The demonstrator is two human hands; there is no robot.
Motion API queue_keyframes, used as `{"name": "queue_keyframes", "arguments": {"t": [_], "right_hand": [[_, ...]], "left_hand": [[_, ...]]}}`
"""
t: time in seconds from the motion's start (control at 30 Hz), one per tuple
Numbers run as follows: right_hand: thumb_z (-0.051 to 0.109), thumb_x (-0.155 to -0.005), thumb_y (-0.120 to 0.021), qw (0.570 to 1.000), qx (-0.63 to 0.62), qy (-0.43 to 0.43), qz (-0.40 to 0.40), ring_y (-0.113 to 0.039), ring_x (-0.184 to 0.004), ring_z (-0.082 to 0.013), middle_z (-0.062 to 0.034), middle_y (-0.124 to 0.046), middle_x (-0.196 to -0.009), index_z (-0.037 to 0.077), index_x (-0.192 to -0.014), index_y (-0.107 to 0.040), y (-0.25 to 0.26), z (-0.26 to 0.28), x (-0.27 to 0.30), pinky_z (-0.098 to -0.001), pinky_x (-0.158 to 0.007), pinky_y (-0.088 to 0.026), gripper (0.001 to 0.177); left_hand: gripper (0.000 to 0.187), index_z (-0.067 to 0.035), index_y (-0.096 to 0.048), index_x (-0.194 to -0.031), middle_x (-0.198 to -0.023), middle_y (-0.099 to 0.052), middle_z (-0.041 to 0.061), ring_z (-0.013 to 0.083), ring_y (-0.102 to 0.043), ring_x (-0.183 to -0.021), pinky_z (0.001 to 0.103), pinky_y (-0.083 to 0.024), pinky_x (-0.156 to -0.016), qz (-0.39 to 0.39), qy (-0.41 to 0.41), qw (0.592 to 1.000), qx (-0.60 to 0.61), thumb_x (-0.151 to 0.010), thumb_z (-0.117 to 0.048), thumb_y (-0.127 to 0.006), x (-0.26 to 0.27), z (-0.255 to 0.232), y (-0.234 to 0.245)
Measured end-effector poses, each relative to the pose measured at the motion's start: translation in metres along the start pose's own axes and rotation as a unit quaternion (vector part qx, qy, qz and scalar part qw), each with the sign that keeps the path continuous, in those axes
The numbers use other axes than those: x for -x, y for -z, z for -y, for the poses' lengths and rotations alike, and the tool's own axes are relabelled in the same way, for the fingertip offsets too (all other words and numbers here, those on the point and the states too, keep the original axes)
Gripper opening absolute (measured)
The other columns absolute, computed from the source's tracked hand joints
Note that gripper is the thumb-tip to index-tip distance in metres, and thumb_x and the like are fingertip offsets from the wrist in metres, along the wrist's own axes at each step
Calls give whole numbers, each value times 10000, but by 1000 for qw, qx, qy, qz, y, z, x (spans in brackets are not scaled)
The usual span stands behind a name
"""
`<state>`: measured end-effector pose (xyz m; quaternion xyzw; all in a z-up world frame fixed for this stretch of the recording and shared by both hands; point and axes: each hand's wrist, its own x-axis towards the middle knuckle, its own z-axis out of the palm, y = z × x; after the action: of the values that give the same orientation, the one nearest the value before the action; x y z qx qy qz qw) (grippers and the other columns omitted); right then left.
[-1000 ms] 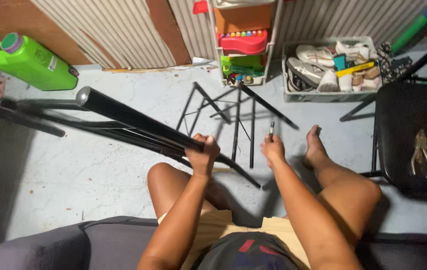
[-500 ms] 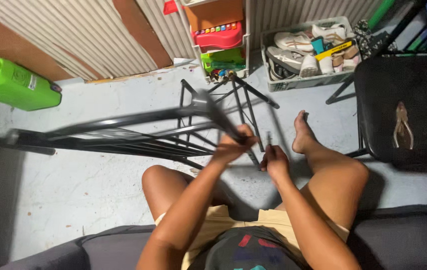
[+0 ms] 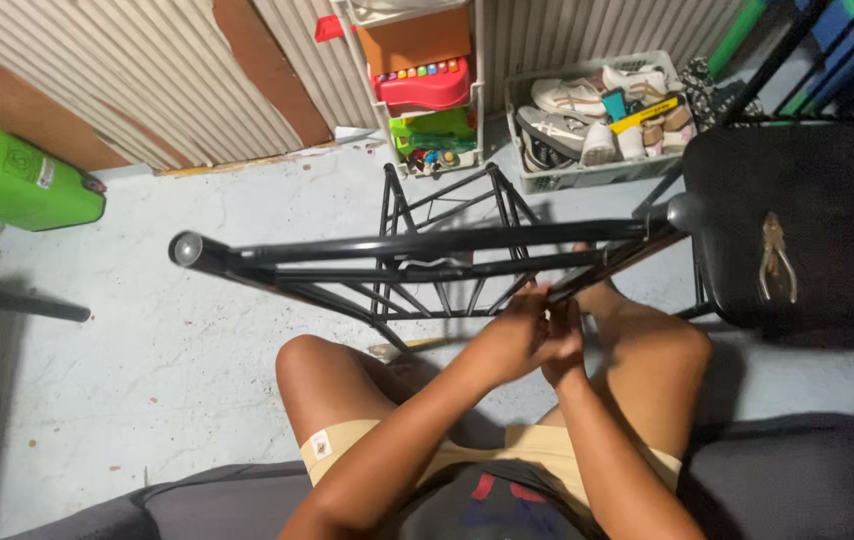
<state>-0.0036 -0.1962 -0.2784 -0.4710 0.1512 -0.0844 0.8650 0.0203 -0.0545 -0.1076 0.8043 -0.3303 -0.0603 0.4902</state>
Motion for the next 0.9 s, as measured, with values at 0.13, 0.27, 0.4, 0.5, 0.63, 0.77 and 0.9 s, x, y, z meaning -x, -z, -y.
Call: {"name": "queue_keyframes", "arguments": {"t": [0.13, 0.27, 0.4, 0.5, 0.63, 0.77, 0.9], "right_hand": [[356, -1092, -378, 997, 67, -9, -41, -733, -916, -301, -123, -631, -1299, 91, -1306, -414, -6, 0, 0, -412, -792, -620, 342], [312, -1121, -389, 997, 63, 36, -14, -752, -851, -311, -169, -632, -1218, 73, -1331, -418, -2, -11, -4, -435, -772, -638, 319], [266, -1149, -354, 996, 86, 29, -22, -756, -865, -305, -149, -653, -1202, 56, -1271, -421, -1, -17, -19, -417, -783, -633, 251], [242, -1094, -342, 995, 85, 19, -48, -744, -821, -271, -73, -642, -1168, 171, -1359, -377, 12, -7, -45, -396, -738, -620, 276], [201, -1124, -437, 994, 83, 25, -59, -770, -868, -325, -212, -687, -1075, 46, -1352, -328, 44, 7, -93, -412, -814, -660, 296], [366, -1030, -435, 995, -78, -62, 12, -760, -934, -294, -139, -694, -1180, 78, -1368, -461, 58, 37, -146, -396, -816, -650, 445], [367, -1036, -452, 991, -90, -93, 43, -746, -972, -282, -127, -679, -1197, 86, -1366, -465, 30, 68, -188, -390, -841, -638, 434]], "left_hand": [[171, -60, -702, -1017, -999, -738, 108, 275, -725, -946, 364, -577, -854, -143, -137, 970, -141, -952, -204, -767, 87, -31, 101], [260, -55, -557, -1246, -1238, -578, 64, 197, -569, -1156, 358, -480, -1032, -535, -116, 833, 81, -1046, -211, -501, 102, -16, 166], [392, -82, -568, -1210, -1188, -624, 37, 135, -558, -1142, 275, -407, -1041, -458, 80, 810, 356, -1031, -358, -353, 109, 33, 189], [491, -8, -613, -1258, -1093, -632, 126, 260, -585, -1013, 408, -478, -937, -370, -42, 846, 382, -1145, -465, -474, 113, 75, 171], [618, -7, -605, -1262, -1121, -669, 146, 254, -639, -988, 388, -530, -865, -279, 71, 931, 223, -1027, -577, -558, 141, 88, 116], [623, -1, -585, -1322, -1290, -670, 167, 286, -663, -1193, 397, -537, -1007, -239, -52, 969, 31, -894, -405, -788, 117, 41, 61], [485, -11, -582, -1236, -1083, -642, 187, 379, -665, -972, 425, -543, -867, -126, -72, 984, 100, -902, -287, -801, 79, -48, 18]]}}
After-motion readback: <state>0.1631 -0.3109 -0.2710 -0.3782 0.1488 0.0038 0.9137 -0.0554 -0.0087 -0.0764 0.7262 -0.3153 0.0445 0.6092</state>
